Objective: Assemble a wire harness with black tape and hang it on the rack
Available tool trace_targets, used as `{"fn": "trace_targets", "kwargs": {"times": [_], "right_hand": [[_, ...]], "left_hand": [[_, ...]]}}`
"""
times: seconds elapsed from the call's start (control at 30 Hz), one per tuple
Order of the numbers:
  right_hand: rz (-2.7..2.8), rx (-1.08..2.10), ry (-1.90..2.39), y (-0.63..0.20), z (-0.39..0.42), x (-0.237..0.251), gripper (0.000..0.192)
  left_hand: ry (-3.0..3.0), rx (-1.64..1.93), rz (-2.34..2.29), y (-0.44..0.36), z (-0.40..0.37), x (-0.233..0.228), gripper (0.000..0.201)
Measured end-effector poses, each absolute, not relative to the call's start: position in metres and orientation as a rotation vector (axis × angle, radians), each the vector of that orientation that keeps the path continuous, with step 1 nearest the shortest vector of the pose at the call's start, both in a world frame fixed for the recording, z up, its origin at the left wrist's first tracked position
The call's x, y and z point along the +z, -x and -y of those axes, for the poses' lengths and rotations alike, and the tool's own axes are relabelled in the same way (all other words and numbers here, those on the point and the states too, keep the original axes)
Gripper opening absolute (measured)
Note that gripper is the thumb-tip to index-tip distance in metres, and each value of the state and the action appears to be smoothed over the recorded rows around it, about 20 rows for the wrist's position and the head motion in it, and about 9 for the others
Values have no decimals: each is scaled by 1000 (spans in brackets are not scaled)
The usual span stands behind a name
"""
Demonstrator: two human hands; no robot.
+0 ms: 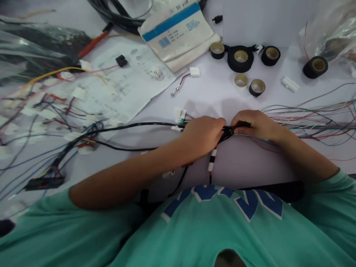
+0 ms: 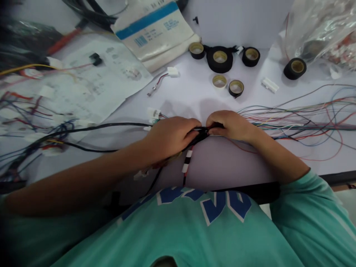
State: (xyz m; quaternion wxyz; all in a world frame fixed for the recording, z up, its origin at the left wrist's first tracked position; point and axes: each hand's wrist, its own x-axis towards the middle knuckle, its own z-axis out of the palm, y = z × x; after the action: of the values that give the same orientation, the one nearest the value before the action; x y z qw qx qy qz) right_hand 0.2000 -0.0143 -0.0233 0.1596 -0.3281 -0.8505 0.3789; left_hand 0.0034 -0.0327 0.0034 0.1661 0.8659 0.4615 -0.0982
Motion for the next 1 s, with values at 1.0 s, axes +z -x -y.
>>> {"fn": "trace_targets", "kwargs": {"times": [1.0], "right_hand": [[2499,937,772,-200,14,-34,18]], "left_hand": [[-2821,-228,-970,16,34,-12,22]]}}
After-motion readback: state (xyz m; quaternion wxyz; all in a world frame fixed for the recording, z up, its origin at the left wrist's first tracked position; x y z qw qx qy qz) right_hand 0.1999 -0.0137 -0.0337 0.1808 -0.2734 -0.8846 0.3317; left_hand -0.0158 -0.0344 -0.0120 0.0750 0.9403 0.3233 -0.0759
